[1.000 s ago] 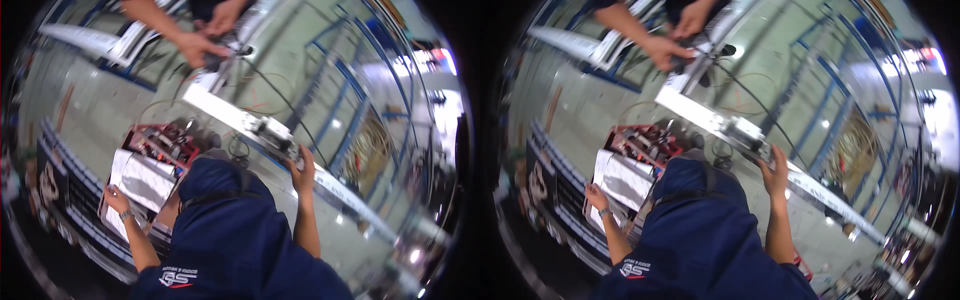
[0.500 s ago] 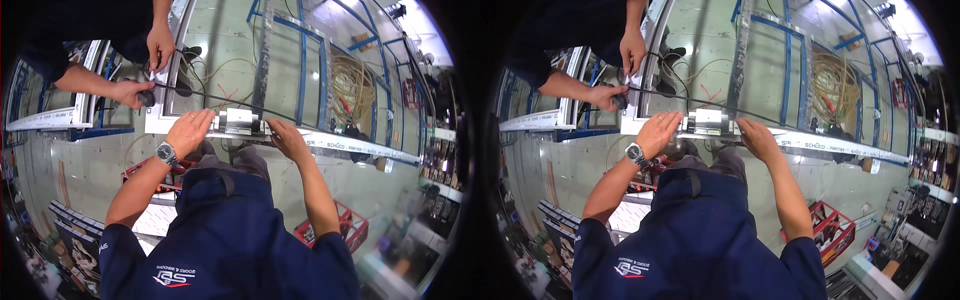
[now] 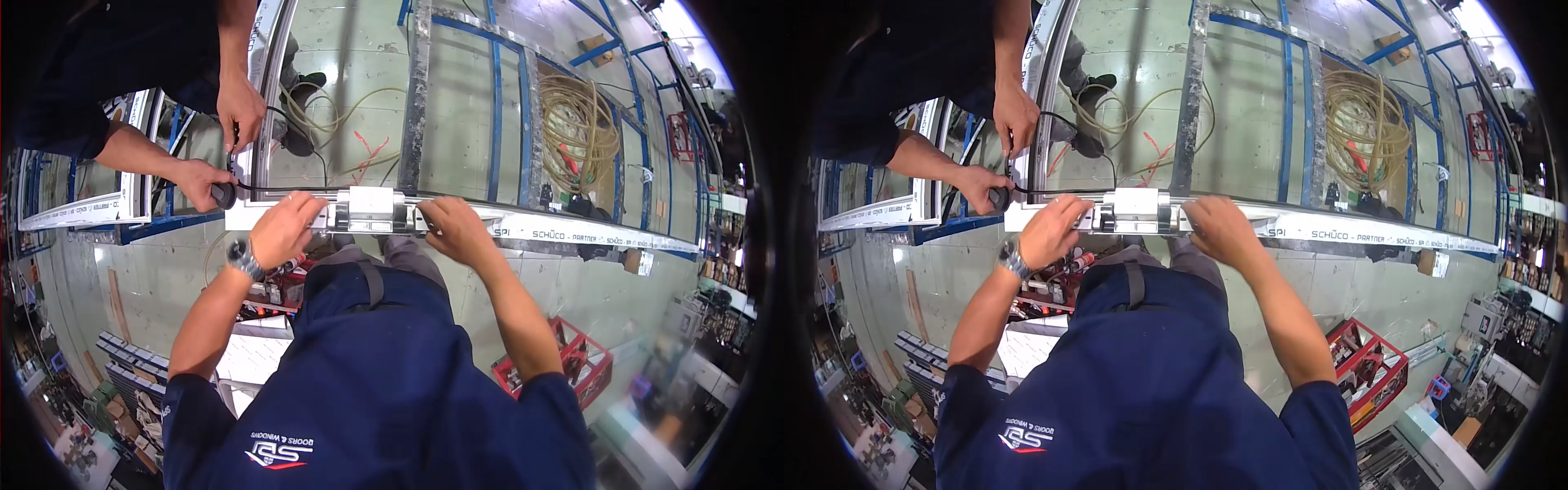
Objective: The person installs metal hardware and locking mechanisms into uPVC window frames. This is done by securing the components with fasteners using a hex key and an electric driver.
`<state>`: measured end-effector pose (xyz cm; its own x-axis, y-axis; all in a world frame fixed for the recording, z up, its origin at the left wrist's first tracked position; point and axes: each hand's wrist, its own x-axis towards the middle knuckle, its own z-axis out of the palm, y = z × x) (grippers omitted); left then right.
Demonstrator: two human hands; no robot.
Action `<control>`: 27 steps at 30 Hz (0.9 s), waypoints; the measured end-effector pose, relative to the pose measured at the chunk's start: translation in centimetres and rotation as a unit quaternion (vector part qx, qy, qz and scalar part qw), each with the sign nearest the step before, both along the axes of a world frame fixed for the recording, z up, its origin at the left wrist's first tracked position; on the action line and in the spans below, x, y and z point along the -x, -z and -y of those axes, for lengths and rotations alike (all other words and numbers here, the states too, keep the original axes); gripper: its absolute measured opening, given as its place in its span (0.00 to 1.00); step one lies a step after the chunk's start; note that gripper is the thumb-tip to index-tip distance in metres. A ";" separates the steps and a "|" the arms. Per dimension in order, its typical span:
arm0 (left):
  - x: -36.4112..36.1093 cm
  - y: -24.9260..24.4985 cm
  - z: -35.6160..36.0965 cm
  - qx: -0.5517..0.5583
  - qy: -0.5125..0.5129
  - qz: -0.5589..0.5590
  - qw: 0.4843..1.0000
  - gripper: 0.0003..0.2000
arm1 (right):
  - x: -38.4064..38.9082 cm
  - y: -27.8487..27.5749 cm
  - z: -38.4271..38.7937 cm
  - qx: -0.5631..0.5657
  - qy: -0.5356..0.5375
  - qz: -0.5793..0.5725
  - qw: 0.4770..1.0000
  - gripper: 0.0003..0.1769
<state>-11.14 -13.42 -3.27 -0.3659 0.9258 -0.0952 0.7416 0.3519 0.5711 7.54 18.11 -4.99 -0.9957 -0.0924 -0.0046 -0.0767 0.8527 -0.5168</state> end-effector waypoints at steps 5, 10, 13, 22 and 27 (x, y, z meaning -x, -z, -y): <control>-1.3 -0.4 -0.1 -0.041 -0.065 0.034 0.996 0.29 | -1.1 0.5 1.3 0.023 0.029 -0.004 0.999 0.29; 0.2 -0.2 -1.2 0.042 -0.162 0.206 0.964 0.25 | -0.8 -0.8 0.1 0.103 0.011 0.041 0.994 0.29; 0.3 0.4 -1.7 0.013 -0.149 0.158 0.976 0.22 | -0.5 -1.2 0.0 0.133 0.030 0.068 0.988 0.24; 2.7 2.6 -6.5 0.152 -0.133 0.202 0.958 0.29 | 3.9 2.1 -1.5 0.310 0.091 0.150 0.934 0.21; 2.0 4.8 -5.8 0.053 -0.176 0.260 0.948 0.28 | 5.7 3.6 -0.9 0.354 0.089 0.237 0.900 0.26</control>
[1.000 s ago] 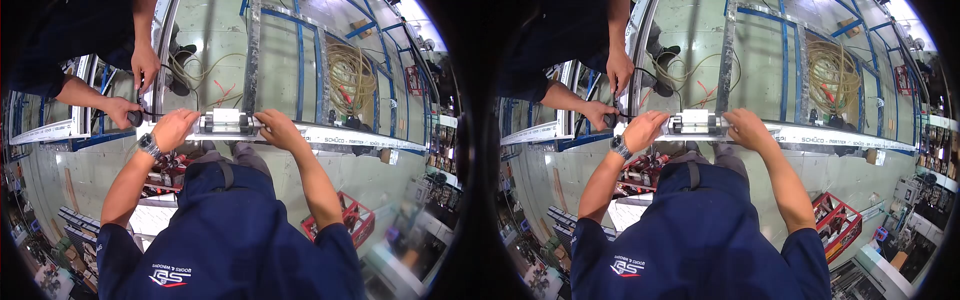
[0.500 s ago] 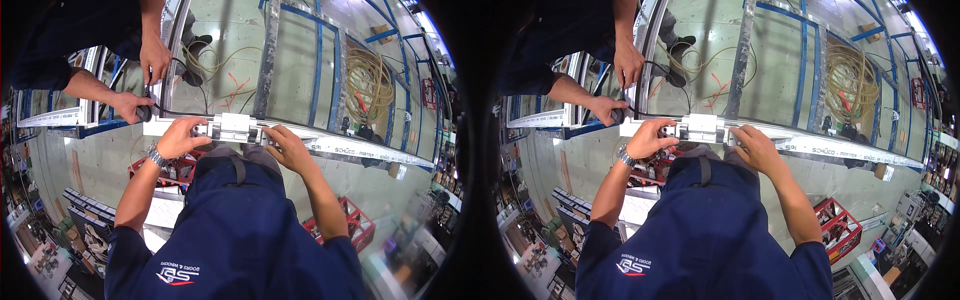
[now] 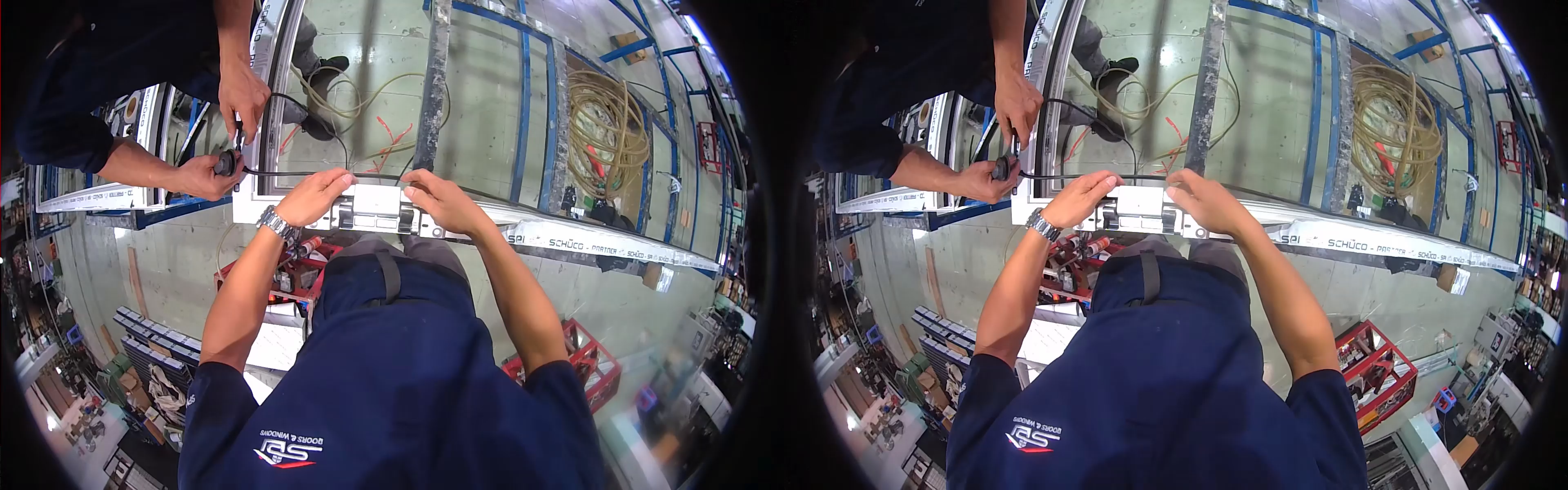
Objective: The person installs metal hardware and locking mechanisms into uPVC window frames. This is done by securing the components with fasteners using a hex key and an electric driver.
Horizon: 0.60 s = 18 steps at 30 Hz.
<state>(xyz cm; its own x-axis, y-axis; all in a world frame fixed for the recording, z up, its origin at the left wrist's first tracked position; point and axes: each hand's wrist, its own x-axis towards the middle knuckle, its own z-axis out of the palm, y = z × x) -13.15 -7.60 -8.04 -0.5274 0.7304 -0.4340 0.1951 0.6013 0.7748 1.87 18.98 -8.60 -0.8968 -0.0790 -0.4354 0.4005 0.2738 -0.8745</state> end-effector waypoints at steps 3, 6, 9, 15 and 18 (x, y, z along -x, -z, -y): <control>0.1 0.6 0.3 0.015 -0.006 0.024 1.000 0.28 | 0.5 1.5 -0.7 0.035 -0.023 0.042 0.998 0.28; 0.5 0.5 0.6 0.058 0.015 0.038 0.997 0.28 | 0.9 1.8 -1.0 0.063 -0.027 0.062 0.996 0.30; 0.5 -0.2 0.3 0.046 0.021 0.026 0.998 0.27 | 0.3 1.8 -0.9 0.069 -0.009 0.029 0.997 0.32; -0.5 -1.8 0.2 0.019 -0.015 0.033 0.999 0.25 | 0.6 1.9 -0.7 0.043 -0.028 0.048 0.998 0.32; -0.5 -0.5 0.8 0.006 -0.032 0.050 0.998 0.25 | 1.1 1.5 -0.8 0.023 -0.059 0.017 0.998 0.29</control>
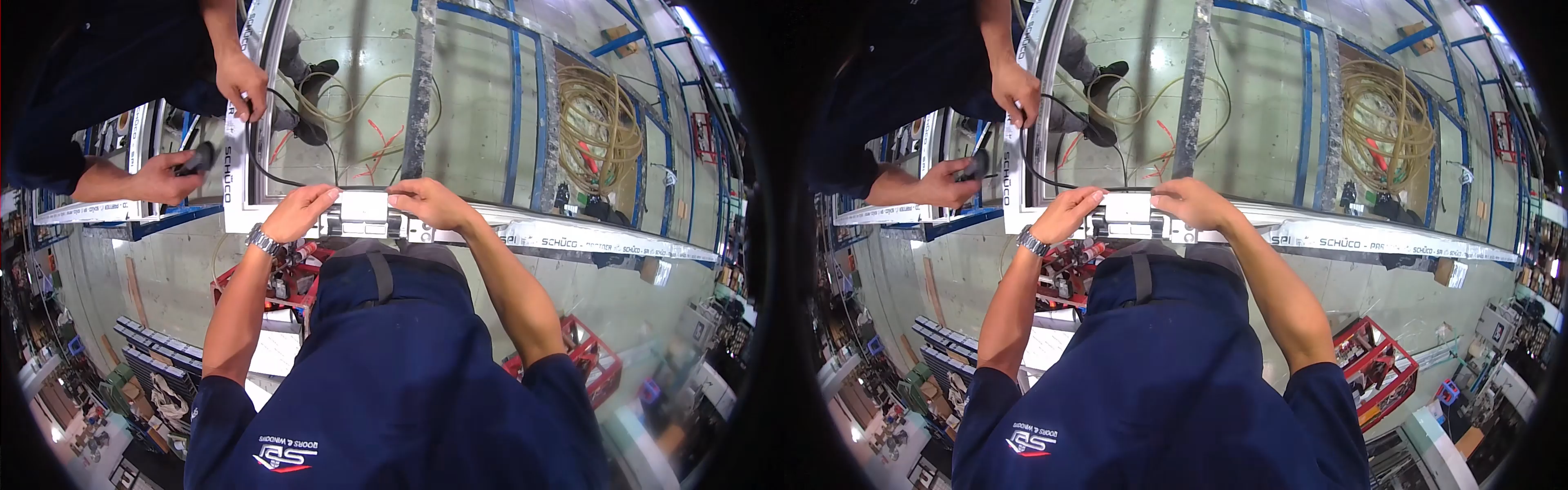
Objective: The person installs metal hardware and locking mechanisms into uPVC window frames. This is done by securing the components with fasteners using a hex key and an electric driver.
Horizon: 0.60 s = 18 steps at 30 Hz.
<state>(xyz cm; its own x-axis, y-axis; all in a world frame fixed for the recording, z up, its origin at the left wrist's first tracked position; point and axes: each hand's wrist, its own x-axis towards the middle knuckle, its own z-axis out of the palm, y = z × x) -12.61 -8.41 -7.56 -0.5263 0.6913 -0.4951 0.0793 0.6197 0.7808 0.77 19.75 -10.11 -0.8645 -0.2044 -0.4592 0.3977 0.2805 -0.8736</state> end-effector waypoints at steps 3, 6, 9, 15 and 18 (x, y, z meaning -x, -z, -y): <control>-0.2 0.0 0.1 0.006 -0.009 0.021 1.000 0.24 | -0.2 0.8 0.1 0.053 0.020 -0.002 0.998 0.28; -0.2 -1.9 -0.6 0.013 0.004 0.025 1.000 0.22 | 0.1 -0.6 -0.1 0.045 0.020 0.013 0.999 0.27; -0.3 -2.6 -0.5 0.003 0.025 0.013 1.000 0.24 | 0.7 -1.6 -0.6 0.018 -0.007 0.035 0.999 0.27; -3.2 -7.7 -1.0 0.076 0.141 -0.204 0.966 0.33 | 1.4 -1.3 -1.6 0.001 -0.065 0.016 0.998 0.27; -3.6 -7.2 -1.6 0.134 0.164 -0.240 0.947 0.44 | 2.1 -0.8 -2.1 0.022 -0.086 0.030 0.996 0.28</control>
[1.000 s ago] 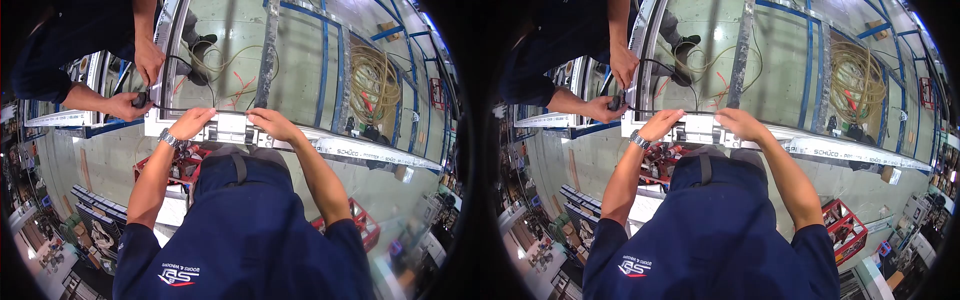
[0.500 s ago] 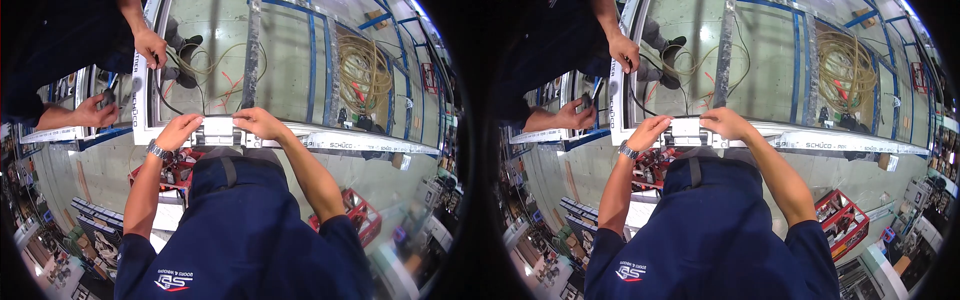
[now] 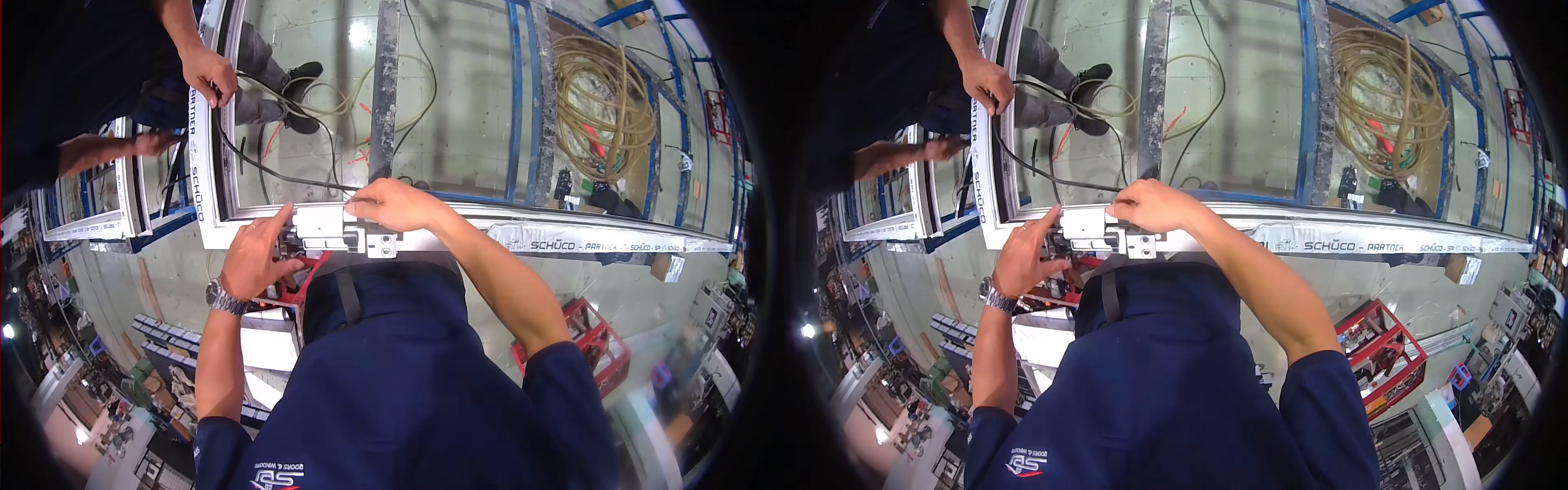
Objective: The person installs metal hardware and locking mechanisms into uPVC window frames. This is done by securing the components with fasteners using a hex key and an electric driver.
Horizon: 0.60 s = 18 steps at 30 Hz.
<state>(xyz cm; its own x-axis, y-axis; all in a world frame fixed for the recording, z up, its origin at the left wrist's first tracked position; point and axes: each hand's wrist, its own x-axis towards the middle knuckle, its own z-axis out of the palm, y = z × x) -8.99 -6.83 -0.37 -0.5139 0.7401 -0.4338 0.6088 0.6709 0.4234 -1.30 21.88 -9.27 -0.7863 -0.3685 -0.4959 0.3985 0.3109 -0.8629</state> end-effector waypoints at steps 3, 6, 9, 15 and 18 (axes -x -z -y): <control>-0.3 -0.2 -0.9 0.105 0.004 -0.041 0.994 0.48 | 0.1 0.4 -0.1 -0.005 -0.009 -0.034 0.999 0.29; -1.4 1.1 0.7 0.108 0.028 -0.124 0.986 0.44 | 0.1 0.4 0.1 -0.027 -0.029 -0.065 0.997 0.30; -0.8 1.7 1.8 0.053 0.046 -0.124 0.990 0.38 | 0.3 0.2 0.0 -0.019 -0.038 -0.051 0.998 0.30; 3.4 0.9 1.0 0.080 0.061 0.036 0.994 0.25 | 0.2 0.1 0.2 -0.022 -0.029 -0.048 0.998 0.27; 3.4 0.8 1.0 0.041 0.068 0.044 0.996 0.23 | -0.4 -0.4 0.8 -0.023 0.008 -0.017 1.000 0.26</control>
<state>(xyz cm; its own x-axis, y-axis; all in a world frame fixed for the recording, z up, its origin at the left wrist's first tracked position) -12.37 -7.83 -1.21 -0.3685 0.7608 -0.5342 0.6598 0.6188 0.4263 -0.89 21.12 -8.90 -0.8085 -0.3333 -0.4850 0.3745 0.3443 -0.8609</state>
